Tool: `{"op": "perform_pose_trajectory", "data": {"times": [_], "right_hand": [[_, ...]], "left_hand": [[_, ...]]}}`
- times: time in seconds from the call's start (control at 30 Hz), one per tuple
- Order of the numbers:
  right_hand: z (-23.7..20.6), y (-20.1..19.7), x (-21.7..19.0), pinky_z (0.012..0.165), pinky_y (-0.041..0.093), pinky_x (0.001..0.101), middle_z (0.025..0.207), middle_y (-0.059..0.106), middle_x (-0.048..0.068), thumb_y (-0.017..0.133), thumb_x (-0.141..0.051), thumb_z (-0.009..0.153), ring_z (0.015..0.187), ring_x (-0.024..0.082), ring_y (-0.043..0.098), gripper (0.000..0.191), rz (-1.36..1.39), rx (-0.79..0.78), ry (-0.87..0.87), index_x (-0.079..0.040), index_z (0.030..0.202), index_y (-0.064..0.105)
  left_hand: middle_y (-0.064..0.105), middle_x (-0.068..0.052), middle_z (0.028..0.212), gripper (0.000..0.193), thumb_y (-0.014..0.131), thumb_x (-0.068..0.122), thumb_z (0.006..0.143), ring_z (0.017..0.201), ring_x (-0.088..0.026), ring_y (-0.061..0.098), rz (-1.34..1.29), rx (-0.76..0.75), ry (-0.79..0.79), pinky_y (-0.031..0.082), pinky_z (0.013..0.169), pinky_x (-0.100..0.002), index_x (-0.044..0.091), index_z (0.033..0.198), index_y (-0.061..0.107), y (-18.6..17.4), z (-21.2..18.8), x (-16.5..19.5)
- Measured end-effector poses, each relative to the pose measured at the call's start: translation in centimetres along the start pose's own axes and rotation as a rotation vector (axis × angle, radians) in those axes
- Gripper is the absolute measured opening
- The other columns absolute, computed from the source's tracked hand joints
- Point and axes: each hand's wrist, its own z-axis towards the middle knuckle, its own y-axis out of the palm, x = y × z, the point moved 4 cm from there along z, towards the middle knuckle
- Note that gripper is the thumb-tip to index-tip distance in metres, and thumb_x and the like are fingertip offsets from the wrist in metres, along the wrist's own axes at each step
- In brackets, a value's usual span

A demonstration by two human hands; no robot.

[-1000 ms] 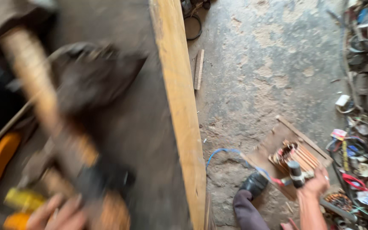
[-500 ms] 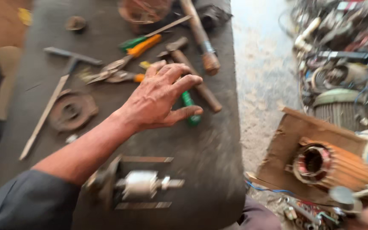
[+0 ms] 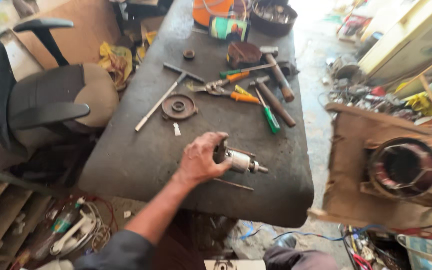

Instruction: The person repairs an electric motor at a cluttered workbench. They handle the motor's rotor and end housing, work on the copper-wound stator mounted on a wooden board, manipulate its wiring, and press and adjust components on the motor assembly by hand.

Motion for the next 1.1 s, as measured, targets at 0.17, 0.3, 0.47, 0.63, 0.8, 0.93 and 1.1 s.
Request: {"op": "perform_pose_trajectory", "data": {"times": [0.17, 0.3, 0.47, 0.63, 0.8, 0.93, 1.1], "right_hand": [[-1.6, 6.7, -2.0, 0.085, 0.053, 0.0435, 0.116, 0.063, 0.014, 0.047, -0.042, 0.113, 0.098, 0.025, 0.064, 0.055, -0.062, -0.086, 0.108, 0.002, 0.145, 0.056], [-5.2, 11.5, -2.3, 0.082, 0.053, 0.0476, 0.113, 0.062, 0.016, 0.048, -0.047, 0.112, 0.095, 0.028, 0.064, 0.061, -0.223, -0.043, 0.347, 0.001, 0.148, 0.056], [-7.8, 17.7, -2.1, 0.082, 0.054, 0.0372, 0.116, 0.069, 0.014, 0.049, -0.043, 0.109, 0.095, 0.022, 0.069, 0.058, -0.233, -0.163, 0.396, 0.002, 0.145, 0.056], [-7.2, 20.7, 2.0, 0.073, 0.055, 0.0389, 0.105, 0.070, 0.012, 0.052, -0.038, 0.108, 0.084, 0.022, 0.067, 0.050, -0.268, -0.135, 0.487, 0.000, 0.139, 0.062], [-7.7, 24.4, 7.5, 0.055, 0.052, 0.0429, 0.095, 0.070, 0.015, 0.061, -0.036, 0.104, 0.071, 0.027, 0.064, 0.052, -0.138, -0.238, 0.611, -0.001, 0.141, 0.068], [-8.8, 28.0, 9.4, 0.060, 0.055, 0.0334, 0.094, 0.066, 0.007, 0.065, -0.031, 0.096, 0.073, 0.017, 0.065, 0.052, -0.109, -0.215, 0.637, -0.005, 0.141, 0.057], [-9.5, 31.4, 8.1, 0.063, 0.056, 0.0334, 0.099, 0.068, 0.012, 0.062, -0.027, 0.093, 0.075, 0.016, 0.066, 0.057, -0.106, -0.275, 0.637, -0.006, 0.145, 0.051]], "left_hand": [[0.075, -0.009, 0.092, 0.038, 0.079, 0.032, 0.066, 0.086, -0.035, 0.072, 0.003, 0.153, -0.243, 0.057, 0.077, -0.047, 0.016, 0.101, 0.080, 0.5, 0.3, 0.0], [0.077, -0.009, 0.092, 0.036, 0.081, 0.029, 0.064, 0.081, -0.030, 0.075, -0.036, 0.321, -0.237, 0.060, 0.075, -0.041, 0.014, 0.098, 0.081, -2.3, -0.1, -1.5], [0.077, -0.012, 0.095, 0.038, 0.083, 0.024, 0.067, 0.084, -0.026, 0.076, 0.083, 0.509, -0.231, 0.060, 0.079, -0.036, 0.010, 0.102, 0.081, -9.7, -0.2, -5.8], [0.077, -0.013, 0.096, 0.035, 0.081, 0.025, 0.077, 0.085, -0.027, 0.076, 0.269, 0.674, -0.201, 0.060, 0.081, -0.036, 0.007, 0.107, 0.080, -16.5, 1.5, -9.5], [0.077, -0.013, 0.096, 0.035, 0.081, 0.027, 0.076, 0.086, -0.029, 0.075, 0.353, 0.712, -0.180, 0.059, 0.082, -0.038, 0.007, 0.104, 0.081, -18.4, 6.5, -13.5], [0.077, -0.012, 0.094, 0.039, 0.082, 0.031, 0.072, 0.088, -0.028, 0.076, 0.232, 0.635, -0.090, 0.059, 0.083, -0.039, 0.009, 0.104, 0.081, -16.4, 12.5, -17.3], [0.079, -0.009, 0.099, 0.040, 0.085, 0.036, 0.065, 0.089, -0.030, 0.075, 0.310, 0.569, -0.184, 0.058, 0.079, -0.042, 0.016, 0.099, 0.082, -11.1, 18.0, -20.1]]}}
